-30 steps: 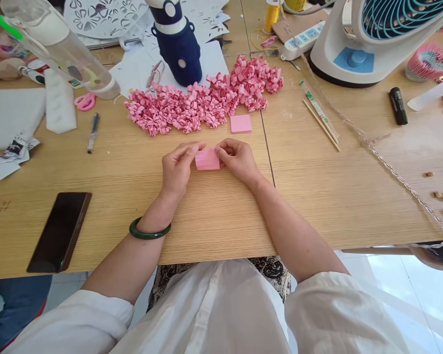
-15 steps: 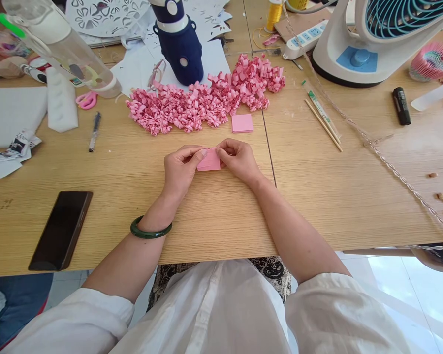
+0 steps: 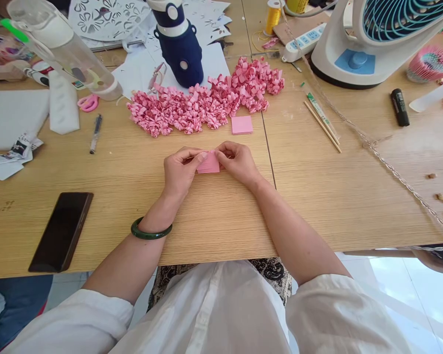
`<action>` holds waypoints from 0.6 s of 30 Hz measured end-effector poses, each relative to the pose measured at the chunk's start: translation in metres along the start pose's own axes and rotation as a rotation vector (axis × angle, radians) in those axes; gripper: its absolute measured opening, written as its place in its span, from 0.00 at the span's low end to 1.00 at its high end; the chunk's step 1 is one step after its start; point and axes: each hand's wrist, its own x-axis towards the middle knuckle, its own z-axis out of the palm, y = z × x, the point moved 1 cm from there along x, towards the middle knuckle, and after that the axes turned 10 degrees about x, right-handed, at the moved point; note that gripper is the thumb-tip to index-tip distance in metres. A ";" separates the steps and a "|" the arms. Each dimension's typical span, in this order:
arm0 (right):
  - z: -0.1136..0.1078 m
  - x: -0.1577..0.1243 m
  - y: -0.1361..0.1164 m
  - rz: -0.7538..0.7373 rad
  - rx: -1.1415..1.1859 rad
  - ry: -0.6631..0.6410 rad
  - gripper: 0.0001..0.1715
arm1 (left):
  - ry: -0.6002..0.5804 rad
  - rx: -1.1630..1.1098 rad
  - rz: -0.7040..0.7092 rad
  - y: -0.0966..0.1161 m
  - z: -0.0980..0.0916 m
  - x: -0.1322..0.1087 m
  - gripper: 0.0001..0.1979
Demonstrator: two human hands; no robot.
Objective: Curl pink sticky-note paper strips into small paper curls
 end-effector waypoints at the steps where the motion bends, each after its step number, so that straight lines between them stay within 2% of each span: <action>1: 0.000 0.000 0.000 -0.005 -0.013 -0.002 0.09 | 0.004 0.005 -0.001 0.000 0.000 0.000 0.02; 7: 0.001 -0.001 -0.003 -0.004 -0.051 -0.018 0.05 | 0.009 -0.005 -0.008 -0.001 0.001 0.000 0.02; 18: 0.000 -0.001 -0.003 -0.045 -0.129 -0.062 0.08 | -0.024 -0.070 -0.035 -0.002 0.002 -0.001 0.04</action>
